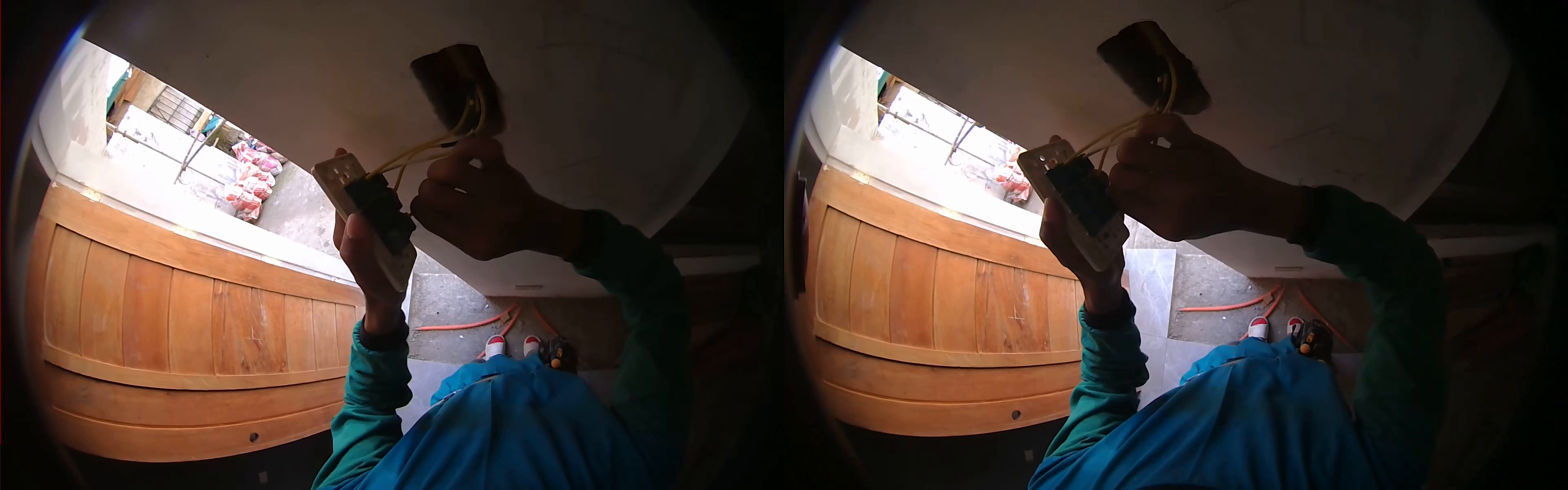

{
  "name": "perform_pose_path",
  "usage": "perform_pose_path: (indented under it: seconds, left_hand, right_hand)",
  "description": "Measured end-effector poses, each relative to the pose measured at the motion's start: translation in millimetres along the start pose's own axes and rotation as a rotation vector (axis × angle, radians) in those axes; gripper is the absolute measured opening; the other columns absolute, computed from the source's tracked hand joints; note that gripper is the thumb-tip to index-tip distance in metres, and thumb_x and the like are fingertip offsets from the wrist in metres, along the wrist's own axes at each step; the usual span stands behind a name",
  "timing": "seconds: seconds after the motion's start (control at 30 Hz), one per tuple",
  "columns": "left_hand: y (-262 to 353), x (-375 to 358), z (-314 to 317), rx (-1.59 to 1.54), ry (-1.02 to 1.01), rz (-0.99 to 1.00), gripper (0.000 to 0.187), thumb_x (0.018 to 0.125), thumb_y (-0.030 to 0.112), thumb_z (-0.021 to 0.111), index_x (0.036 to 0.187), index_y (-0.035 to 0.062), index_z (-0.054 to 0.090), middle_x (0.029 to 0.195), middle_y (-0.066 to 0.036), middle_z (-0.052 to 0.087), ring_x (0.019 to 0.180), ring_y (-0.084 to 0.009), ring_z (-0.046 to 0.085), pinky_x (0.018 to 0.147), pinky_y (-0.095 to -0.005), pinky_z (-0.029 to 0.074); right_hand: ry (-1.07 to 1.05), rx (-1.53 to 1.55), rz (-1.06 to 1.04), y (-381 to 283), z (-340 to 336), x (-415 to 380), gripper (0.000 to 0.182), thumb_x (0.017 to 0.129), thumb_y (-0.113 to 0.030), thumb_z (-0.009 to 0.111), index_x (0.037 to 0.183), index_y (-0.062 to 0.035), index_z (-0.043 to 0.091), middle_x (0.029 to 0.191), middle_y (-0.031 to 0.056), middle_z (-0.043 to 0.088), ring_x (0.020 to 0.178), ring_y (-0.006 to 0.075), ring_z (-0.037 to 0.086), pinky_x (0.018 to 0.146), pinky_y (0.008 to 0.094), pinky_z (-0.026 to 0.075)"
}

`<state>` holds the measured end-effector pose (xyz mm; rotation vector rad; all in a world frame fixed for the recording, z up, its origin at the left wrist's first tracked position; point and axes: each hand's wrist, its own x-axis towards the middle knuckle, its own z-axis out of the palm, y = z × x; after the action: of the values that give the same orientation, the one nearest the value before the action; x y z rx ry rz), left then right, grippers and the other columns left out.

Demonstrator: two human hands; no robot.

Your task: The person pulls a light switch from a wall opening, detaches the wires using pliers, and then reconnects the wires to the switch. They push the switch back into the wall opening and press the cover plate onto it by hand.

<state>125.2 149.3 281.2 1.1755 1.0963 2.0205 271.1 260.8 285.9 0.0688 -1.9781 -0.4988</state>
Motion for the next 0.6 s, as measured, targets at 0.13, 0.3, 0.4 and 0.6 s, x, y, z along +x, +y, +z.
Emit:
perform_pose_path:
  seconds: [0.13, 0.3, 0.4, 0.6]
  left_hand:
    - [-3.3, 2.9, -7.7, -0.061, -0.059, -0.002, 0.072, 0.091, 0.047, 0.053, 0.148, 0.0074, 0.031, 0.099, -0.006, 0.057, 0.081, -0.0125, 0.057, 0.068, -0.0256, 0.050]
    - [-3.3, -1.4, -0.4, -0.141, -0.052, -0.125, 0.074, 0.093, 0.049, 0.050, 0.151, 0.0091, 0.026, 0.098, -0.005, 0.057, 0.085, -0.0125, 0.057, 0.071, -0.0246, 0.049]
    - [-13.8, -4.3, -1.9, 0.097, -0.004, -0.110, 0.072, 0.096, 0.052, 0.042, 0.152, 0.0102, 0.024, 0.095, -0.005, 0.057, 0.082, -0.0136, 0.058, 0.067, -0.0251, 0.048]
    - [-12.2, -8.2, 4.3, -0.088, -0.104, -0.107, 0.070, 0.097, 0.052, 0.035, 0.151, 0.0087, 0.025, 0.085, -0.006, 0.058, 0.070, -0.0133, 0.057, 0.059, -0.0259, 0.046]
  right_hand:
    - [0.080, -0.039, 0.045, 3.2, 0.4, 1.0, 0.019, 0.069, -0.023, 0.071, 0.087, -0.0163, 0.071, 0.084, -0.0059, 0.056, 0.096, 0.0141, 0.054, 0.096, 0.0462, 0.027]
    - [0.069, -0.039, 0.094, 1.1, 7.7, -1.4, 0.016, 0.073, -0.025, 0.071, 0.087, -0.0183, 0.072, 0.085, -0.0069, 0.057, 0.097, 0.0137, 0.053, 0.096, 0.0483, 0.026]
    - [0.052, -0.061, 0.113, -1.1, 10.4, -3.8, 0.012, 0.072, -0.022, 0.074, 0.083, -0.0170, 0.069, 0.082, -0.0053, 0.058, 0.097, 0.0131, 0.054, 0.098, 0.0494, 0.026]
    - [0.055, -0.046, 0.100, -7.6, 15.7, -10.6, 0.010, 0.071, -0.015, 0.075, 0.078, -0.0164, 0.068, 0.078, -0.0026, 0.056, 0.097, 0.0129, 0.055, 0.101, 0.0503, 0.026]
